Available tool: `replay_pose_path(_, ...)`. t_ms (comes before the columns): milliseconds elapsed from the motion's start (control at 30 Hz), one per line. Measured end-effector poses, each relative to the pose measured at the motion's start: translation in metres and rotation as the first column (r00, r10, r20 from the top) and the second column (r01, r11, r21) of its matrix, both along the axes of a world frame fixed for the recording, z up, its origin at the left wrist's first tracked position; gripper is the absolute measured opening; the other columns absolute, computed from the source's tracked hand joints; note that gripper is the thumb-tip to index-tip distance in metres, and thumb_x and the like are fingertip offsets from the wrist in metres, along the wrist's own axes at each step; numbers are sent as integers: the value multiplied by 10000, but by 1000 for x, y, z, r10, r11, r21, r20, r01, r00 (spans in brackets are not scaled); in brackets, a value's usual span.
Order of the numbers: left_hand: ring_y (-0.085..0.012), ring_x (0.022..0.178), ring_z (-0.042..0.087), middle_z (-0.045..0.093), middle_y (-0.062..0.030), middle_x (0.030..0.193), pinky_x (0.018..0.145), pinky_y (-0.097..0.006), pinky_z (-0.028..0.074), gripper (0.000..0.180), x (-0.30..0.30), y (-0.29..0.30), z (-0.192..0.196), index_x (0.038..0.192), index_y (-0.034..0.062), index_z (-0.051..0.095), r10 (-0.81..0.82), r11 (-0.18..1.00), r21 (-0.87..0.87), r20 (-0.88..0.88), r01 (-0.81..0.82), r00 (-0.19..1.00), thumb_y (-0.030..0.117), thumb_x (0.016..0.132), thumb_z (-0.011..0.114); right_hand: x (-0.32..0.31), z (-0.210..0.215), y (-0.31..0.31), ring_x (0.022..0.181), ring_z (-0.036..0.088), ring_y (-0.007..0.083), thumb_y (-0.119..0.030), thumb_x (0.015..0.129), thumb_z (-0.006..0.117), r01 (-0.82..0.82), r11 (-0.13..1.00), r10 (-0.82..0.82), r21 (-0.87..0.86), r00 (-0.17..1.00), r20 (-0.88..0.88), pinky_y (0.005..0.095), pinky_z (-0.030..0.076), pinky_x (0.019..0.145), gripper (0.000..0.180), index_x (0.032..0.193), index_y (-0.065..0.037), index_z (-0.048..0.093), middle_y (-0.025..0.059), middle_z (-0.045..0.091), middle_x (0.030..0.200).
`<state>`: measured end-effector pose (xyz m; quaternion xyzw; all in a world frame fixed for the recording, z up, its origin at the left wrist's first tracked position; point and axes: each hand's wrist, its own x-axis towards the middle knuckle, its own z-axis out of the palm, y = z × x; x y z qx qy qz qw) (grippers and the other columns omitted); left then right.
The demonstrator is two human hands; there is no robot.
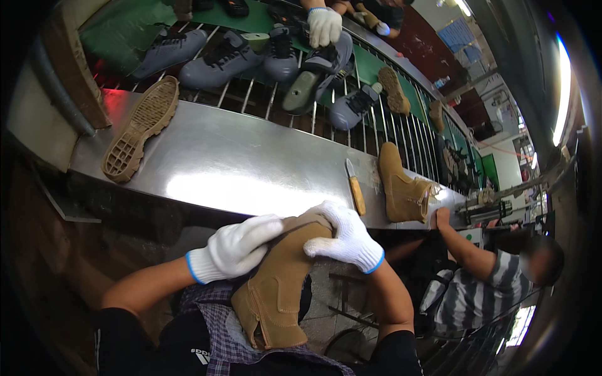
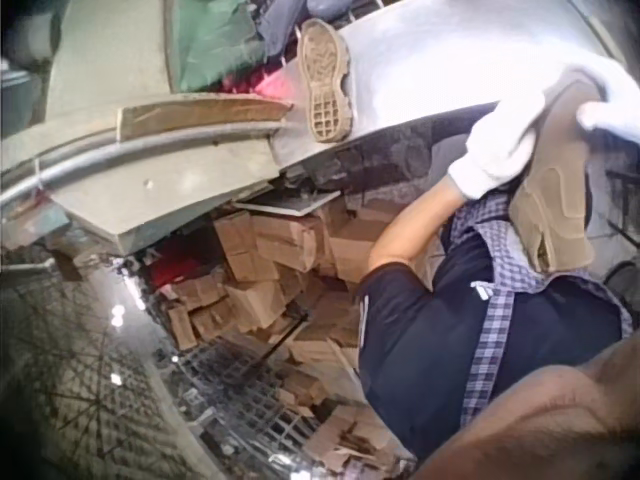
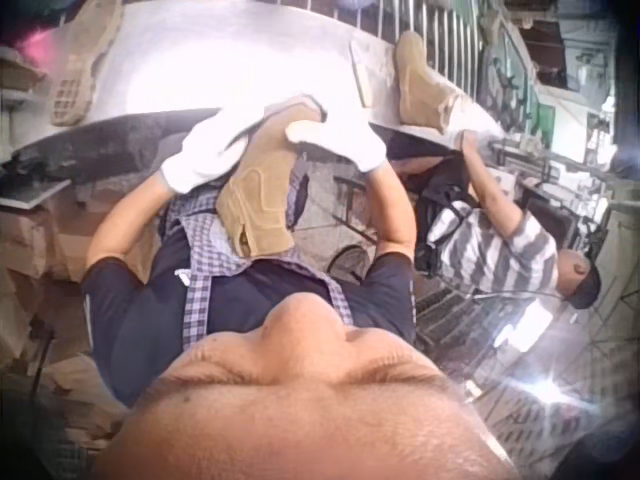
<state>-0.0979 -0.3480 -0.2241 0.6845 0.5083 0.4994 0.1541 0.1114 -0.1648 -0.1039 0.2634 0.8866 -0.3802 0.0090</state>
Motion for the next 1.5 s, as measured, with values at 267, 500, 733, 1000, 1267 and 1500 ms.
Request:
replay_pose_path(267, -206, 1101, 735, 767, -155, 1210, 1020, -347, 592, 357, -10, 66, 50, 1396, -51, 653, -262, 805, -193, 733, 561, 628, 84, 1068, 618, -16, 66, -7, 917, 752, 365, -728, 760, 873, -225, 952, 179, 208, 960, 218, 441, 594, 841, 840, 1157, -5, 715, 176, 730, 1007)
replay_pose_path(500, -272, 1287, 692, 688, -218, 1436, 1107, -402, 555, 641, -27, 44, 64, 1546, -32, 558, -394, 799, -292, 407, 526, 824, 72, 930, 702, 9, 33, -1, 940, 772, 386, -501, 866, 855, -196, 964, 199, 178, 980, 6, 411, 614, 861, 671, 1281, 0, 688, 189, 738, 1047)
replay_pose_path(733, -333, 1252, 728, 619, -310, 1492, 1041, -372, 606, 816, -14, 26, 69, 1663, -17, 371, -300, 792, -467, 262, 393, 917, 13, 885, 617, 17, 17, 1, 1022, 781, 369, -450, 897, 833, -134, 981, 141, 139, 989, -45, 415, 614, 906, 686, 1388, -3, 660, 215, 755, 1142)
replay_pose_path(1000, -492, 1361, 633, 501, -446, 1519, 1141, -442, 546, 1066, 14, -21, 86, 1605, -181, 289, -103, 947, -268, 278, 180, 955, 285, 851, 881, 13, 6, -17, 956, 784, 344, -551, 778, 920, 52, 984, -2, 173, 960, -279, 418, 628, 880, 993, 1518, -9, 537, 178, 767, 1067)
replay_pose_path(1267, -413, 1354, 620, 539, -312, 1475, 1126, -491, 544, 1098, -36, -17, 92, 1580, -90, 376, -18, 963, -261, 174, 64, 985, 365, 786, 985, -28, -119, -79, 1393, 581, 304, -745, 1079, 461, 163, 510, -741, -845, 583, -335, 420, 470, 1179, 991, 1652, 56, 355, 194, 581, 1544)
replay_pose_path(1500, -266, 1377, 577, 633, -141, 1416, 1184, -399, 468, 959, -105, 72, 70, 1546, 20, 524, -273, 539, -727, 327, 425, 905, 320, 773, 1007, -21, -13, -98, 1124, 728, 433, -612, 937, 753, 300, 951, -295, 74, 953, -72, 473, 610, 956, 918, 1581, -24, 466, 302, 642, 1341)
